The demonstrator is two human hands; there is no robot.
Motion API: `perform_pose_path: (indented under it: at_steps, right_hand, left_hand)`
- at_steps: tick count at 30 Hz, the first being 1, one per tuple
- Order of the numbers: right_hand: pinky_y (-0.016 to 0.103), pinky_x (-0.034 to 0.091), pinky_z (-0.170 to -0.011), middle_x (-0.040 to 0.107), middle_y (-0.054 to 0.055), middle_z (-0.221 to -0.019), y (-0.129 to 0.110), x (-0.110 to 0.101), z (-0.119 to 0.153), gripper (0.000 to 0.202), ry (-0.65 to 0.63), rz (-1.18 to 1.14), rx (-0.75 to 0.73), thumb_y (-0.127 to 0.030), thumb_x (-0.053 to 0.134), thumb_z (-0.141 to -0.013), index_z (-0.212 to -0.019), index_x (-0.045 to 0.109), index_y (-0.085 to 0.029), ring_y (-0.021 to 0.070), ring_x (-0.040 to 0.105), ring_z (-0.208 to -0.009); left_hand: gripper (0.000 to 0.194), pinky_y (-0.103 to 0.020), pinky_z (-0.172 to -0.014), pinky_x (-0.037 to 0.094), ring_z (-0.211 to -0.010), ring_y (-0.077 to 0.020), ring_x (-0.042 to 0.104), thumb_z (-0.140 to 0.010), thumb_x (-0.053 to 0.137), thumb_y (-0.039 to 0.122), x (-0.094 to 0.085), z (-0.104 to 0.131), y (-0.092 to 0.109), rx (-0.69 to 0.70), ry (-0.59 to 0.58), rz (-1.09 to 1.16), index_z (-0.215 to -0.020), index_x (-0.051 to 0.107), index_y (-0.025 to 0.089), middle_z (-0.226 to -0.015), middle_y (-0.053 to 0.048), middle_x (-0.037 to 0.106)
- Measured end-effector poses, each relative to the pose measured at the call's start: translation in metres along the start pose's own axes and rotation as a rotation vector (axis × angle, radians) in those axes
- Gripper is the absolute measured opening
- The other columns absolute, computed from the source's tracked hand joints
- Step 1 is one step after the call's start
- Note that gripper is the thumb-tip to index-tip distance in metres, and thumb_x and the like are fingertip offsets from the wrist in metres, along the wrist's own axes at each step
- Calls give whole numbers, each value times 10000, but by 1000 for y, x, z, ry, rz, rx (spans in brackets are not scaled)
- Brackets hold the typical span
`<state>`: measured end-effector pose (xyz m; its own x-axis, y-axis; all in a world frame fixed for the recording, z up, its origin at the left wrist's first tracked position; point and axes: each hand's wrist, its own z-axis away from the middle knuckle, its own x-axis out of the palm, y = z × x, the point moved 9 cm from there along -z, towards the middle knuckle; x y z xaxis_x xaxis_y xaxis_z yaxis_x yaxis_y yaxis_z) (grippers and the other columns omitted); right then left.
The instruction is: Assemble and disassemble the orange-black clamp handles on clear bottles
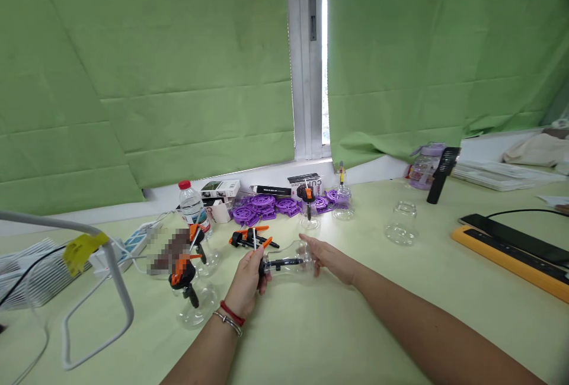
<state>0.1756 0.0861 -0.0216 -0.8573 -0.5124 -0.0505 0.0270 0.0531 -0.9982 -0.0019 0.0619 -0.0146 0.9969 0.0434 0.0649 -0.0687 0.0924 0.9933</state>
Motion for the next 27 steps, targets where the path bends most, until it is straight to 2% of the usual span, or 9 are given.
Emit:
perform_pose_path:
  at_steps: [3,6,11,14,17,21,24,26,27]
  right_hand:
    - [299,444,-807,280,101,-1422,-21,5,7,821,-54,-26,-117,-452,680,-712,-1381,225,-316,196,467,-1126]
    - [321,418,-859,271,100,-1405,-30,9,11,812,-81,-19,-195,-367,740,-669,-1335,278,-320,207,418,-1167]
    - [304,465,-731,441,105,-1245,-19,8,5,609,-50,-31,-149,-477,642,-735,-1238,369,-270,160,552,-923]
    - [248,454,-545,600,73,-928,-7,7,1,537,-40,4,-43,-587,505,-783,-1146,422,-200,116,581,-629]
    - [194,378,-398,617,34,-718,5,6,-1,533,-19,12,47,-659,397,-792,-1003,455,-173,113,573,-485]
    - [183,346,-354,619,40,-683,15,6,-3,587,-10,-8,104,-694,309,-798,-992,469,-164,133,596,-465]
    - [219,422,-440,634,87,-806,9,4,-2,636,12,10,71,-684,297,-809,-1088,496,-148,154,626,-605]
    - [266,482,-610,581,134,-1101,-3,2,1,629,23,38,-3,-633,394,-813,-1255,431,-188,165,614,-813]
    - [288,480,-707,491,139,-1252,-9,2,3,653,14,48,-42,-590,473,-803,-1334,353,-230,174,580,-934]
  left_hand:
    - [435,-172,-287,233,-282,-59,366,-728,485,626,-2,-2,-2,-6,14,13,-719,468,191,-443,45,513]
    - [439,-176,-290,235,-278,-60,369,-724,485,630,-4,-3,-2,-9,25,34,-716,470,191,-446,45,517]
    - [420,-173,-285,224,-287,-64,377,-720,497,614,-7,-2,0,1,42,20,-707,469,195,-439,48,504]
    - [411,-176,-289,230,-291,-65,372,-734,483,605,-5,-1,3,25,37,-9,-702,461,195,-438,43,508]
    - [401,-174,-295,236,-299,-63,369,-747,477,593,-2,1,4,28,20,-27,-690,444,197,-442,43,506]
    - [412,-168,-291,230,-309,-62,375,-733,488,603,1,2,3,10,14,-4,-708,461,192,-449,49,494]
    - [428,-167,-290,226,-301,-57,370,-718,497,616,-2,0,1,11,22,19,-703,467,189,-447,46,497]
    - [435,-168,-293,227,-292,-54,367,-713,498,621,-5,-2,0,6,32,30,-705,475,186,-447,43,505]
    - [441,-170,-294,226,-285,-53,362,-714,493,625,-6,-3,-2,-2,37,36,-714,485,184,-447,42,509]
